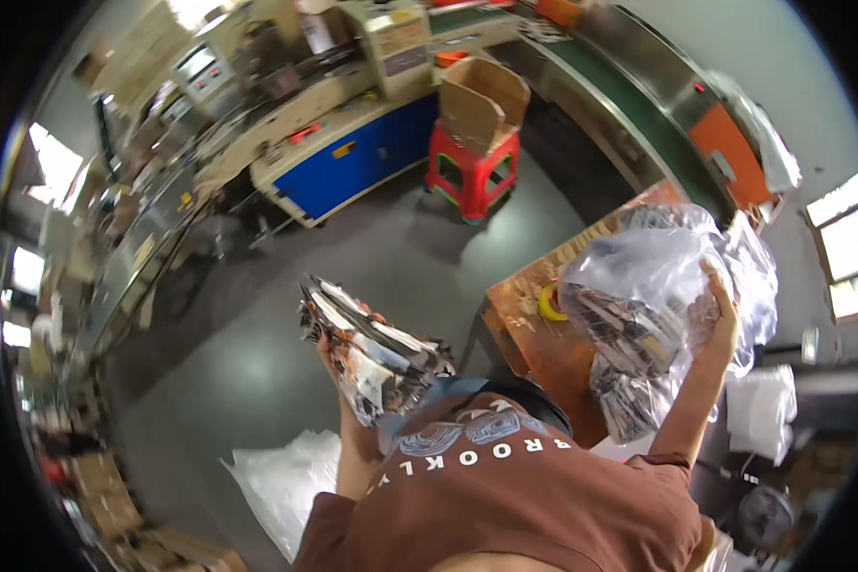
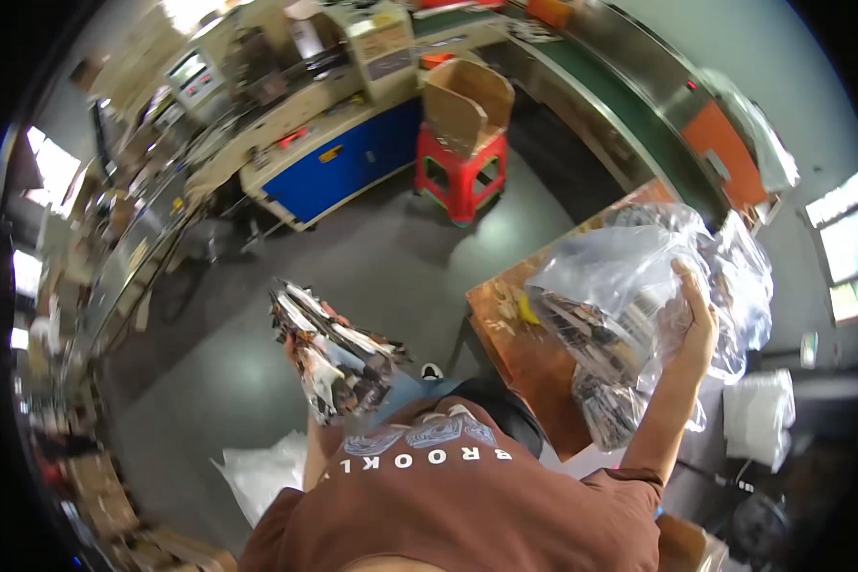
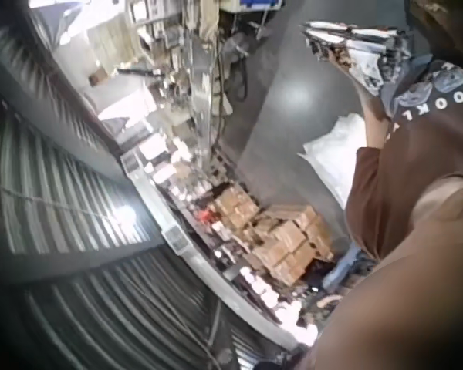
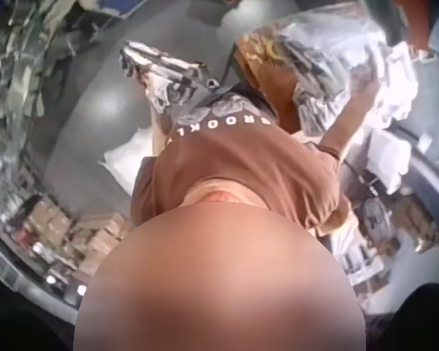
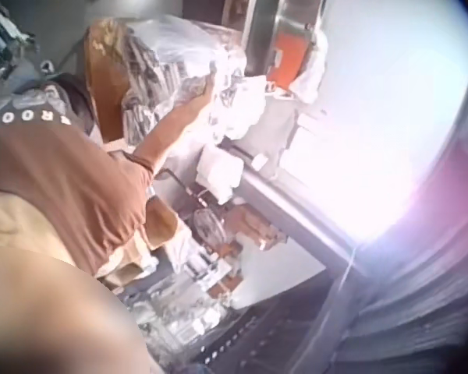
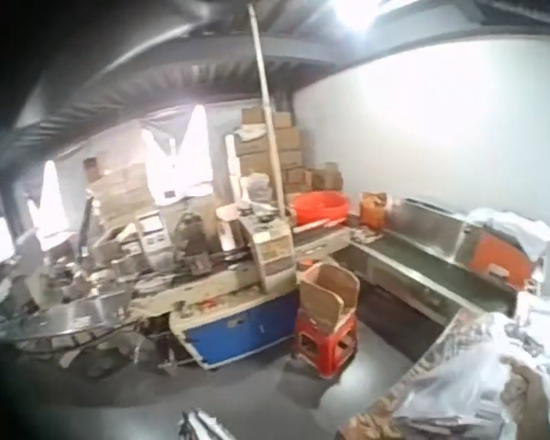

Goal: Packaging metal components into plastic bags and sealing them using a tape dispenser.

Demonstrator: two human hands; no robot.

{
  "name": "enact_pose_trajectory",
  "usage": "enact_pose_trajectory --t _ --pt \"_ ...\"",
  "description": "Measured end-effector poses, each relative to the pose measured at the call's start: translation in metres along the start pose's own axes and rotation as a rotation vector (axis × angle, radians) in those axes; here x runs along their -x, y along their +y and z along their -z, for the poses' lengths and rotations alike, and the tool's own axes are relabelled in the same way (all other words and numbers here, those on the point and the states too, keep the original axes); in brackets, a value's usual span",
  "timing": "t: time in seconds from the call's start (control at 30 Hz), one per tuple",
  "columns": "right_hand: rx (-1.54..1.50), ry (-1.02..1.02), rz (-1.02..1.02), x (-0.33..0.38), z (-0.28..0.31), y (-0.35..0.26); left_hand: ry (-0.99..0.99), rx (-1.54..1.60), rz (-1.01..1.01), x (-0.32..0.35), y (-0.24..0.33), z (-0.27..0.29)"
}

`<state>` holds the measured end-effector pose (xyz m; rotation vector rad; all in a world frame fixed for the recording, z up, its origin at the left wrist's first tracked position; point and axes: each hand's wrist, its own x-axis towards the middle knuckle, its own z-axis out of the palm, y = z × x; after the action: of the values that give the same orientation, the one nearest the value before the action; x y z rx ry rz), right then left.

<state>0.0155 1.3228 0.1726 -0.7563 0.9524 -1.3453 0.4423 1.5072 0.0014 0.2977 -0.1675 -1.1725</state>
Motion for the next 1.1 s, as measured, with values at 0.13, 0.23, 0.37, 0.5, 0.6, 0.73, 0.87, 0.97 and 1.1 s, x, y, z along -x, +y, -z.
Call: enact_pose_trajectory --t 0.13,0.23,0.37,0.5,0.6,0.73,0.87,0.97,1.1 --pt "0.063 0.38 0.087 -0.048 -0.019 0.0 0.085 -0.044 0.234 -0.125 0.009 -0.01" --pt "-0.024 0.526 0.139 -0.083 -0.032 0.008 0.206 -0.178 0.343 -0.227 -0.008 -0.029" --pt "-0.052 0.888 0.234 -0.13 -0.082 0.02 0.0 -0.185 0.577 -0.374 -0.048 -0.01" --pt "-0.025 1.039 0.23 -0.164 -0.064 0.034 0.183 -0.457 0.788 -0.511 -0.143 -0.02" --pt "-0.099 0.88 0.268 -0.204 -0.078 0.029 0.014 -0.259 1.019 -0.589 -0.213 -0.071" --pt "-0.151 0.956 0.234 -0.277 -0.059 0.017 -0.049 -0.234 1.106 -0.682 -0.314 -0.107" --pt "-0.11 1.034 0.168 -0.351 -0.034 -0.013 -0.179 -0.289 1.104 -0.786 -0.407 -0.162" --pt "-0.138 0.946 0.293 -0.397 -0.007 -0.042 -0.405 -0.255 0.97 -0.897 -0.48 -0.191" --pt "-0.095 1.035 0.333 -0.46 0.017 -0.084 -0.324 -0.288 0.921 -1.019 -0.559 -0.286"
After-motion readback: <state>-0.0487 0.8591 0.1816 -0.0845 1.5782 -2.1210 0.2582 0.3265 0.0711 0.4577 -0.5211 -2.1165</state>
